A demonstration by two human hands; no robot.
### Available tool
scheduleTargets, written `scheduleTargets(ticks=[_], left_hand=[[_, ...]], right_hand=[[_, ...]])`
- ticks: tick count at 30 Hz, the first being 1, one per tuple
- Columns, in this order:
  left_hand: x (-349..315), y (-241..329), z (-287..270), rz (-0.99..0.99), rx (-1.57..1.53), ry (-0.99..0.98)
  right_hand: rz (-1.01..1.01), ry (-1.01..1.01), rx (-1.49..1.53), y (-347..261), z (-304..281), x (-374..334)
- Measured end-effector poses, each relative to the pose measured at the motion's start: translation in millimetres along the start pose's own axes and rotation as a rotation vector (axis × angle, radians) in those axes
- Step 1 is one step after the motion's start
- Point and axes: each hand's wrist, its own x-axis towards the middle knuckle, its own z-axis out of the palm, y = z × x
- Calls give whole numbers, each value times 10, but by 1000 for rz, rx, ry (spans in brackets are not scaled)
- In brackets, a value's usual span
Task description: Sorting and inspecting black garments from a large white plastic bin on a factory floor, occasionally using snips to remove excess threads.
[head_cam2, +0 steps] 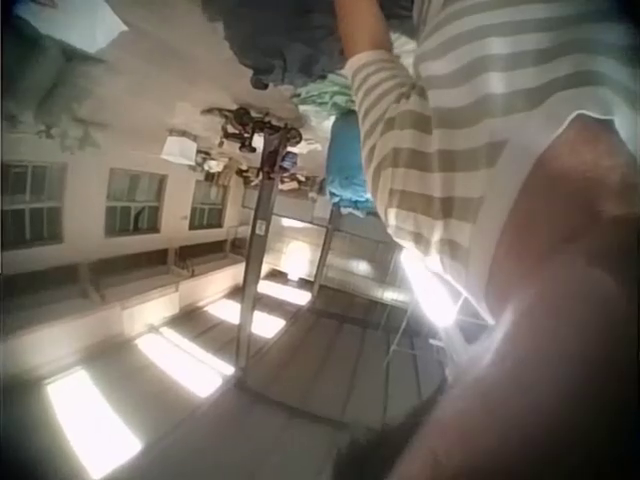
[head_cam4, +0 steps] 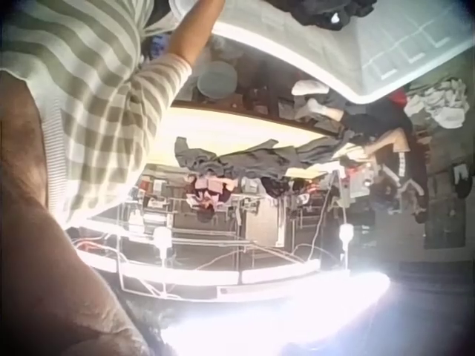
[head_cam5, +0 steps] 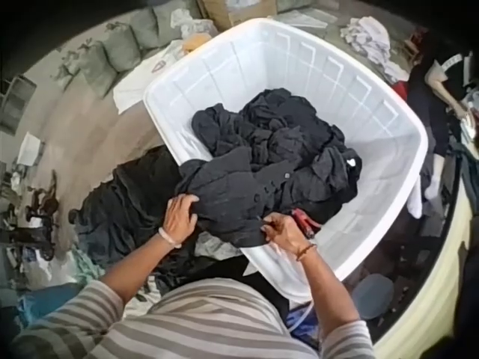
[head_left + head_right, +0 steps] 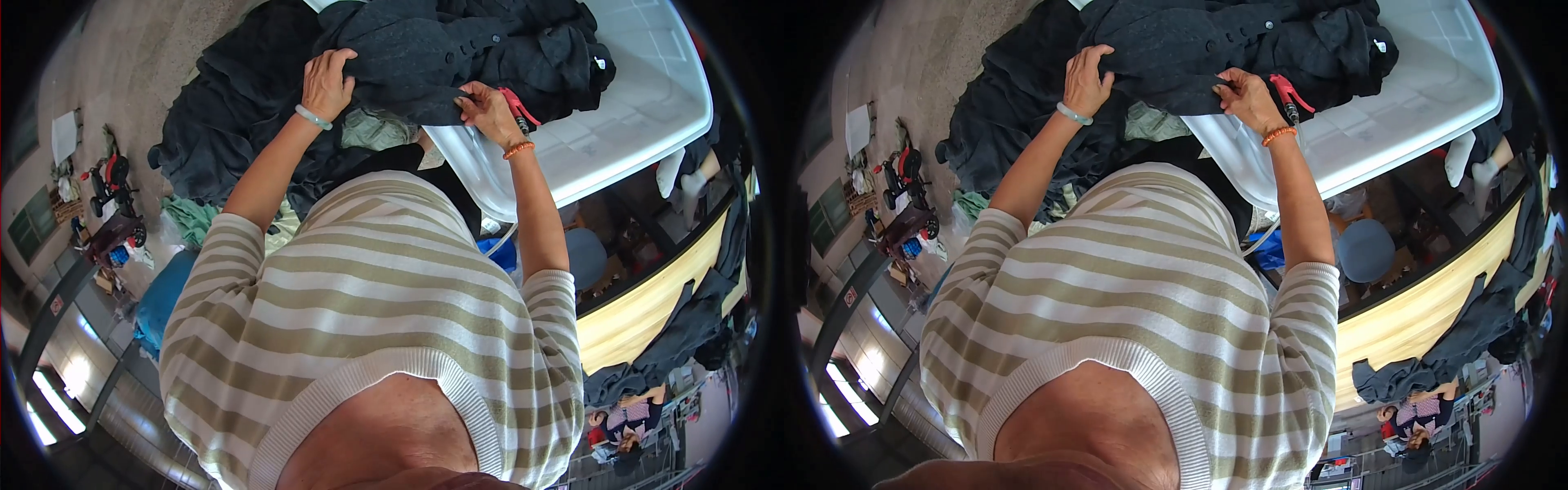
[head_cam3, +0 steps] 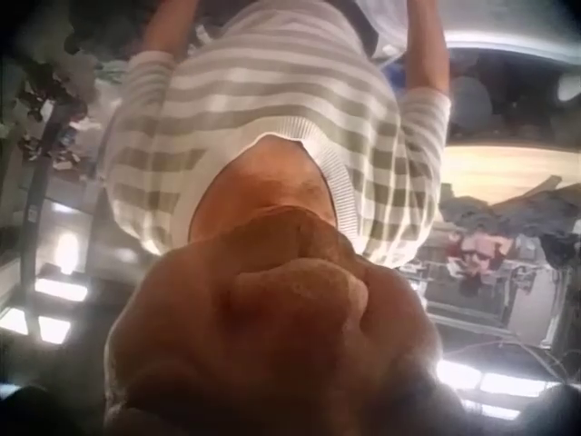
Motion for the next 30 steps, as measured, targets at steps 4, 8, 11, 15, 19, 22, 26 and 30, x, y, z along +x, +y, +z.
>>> scheduleTargets(ticks=[4, 8, 11, 15, 19, 22, 26, 30], left_hand=[[68, -51, -98, 15, -68, 50], [-56, -139, -562, 50, 21, 14], [-235, -205, -785, 30, 105, -108], [-277, -152, -754, -77, 199, -278], [-47, 206, -635, -30, 191, -240], [7, 422, -406, 36, -175, -300], [-155, 572, 37, -104, -473, -268], [-153, 567, 89, -257, -669, -330]], right_hand=[[-37, -1, -93, 108, -36, 60], [-109, 56, -322, -11, 47, -50], [-273, 144, -369, -200, 212, -140], [-394, 114, -428, -302, 283, -138], [-371, 141, -376, -177, 246, -107], [-306, 155, -268, -23, 228, -88], [-290, 164, -197, 41, 253, -67], [-304, 152, -181, 5, 255, -102]])
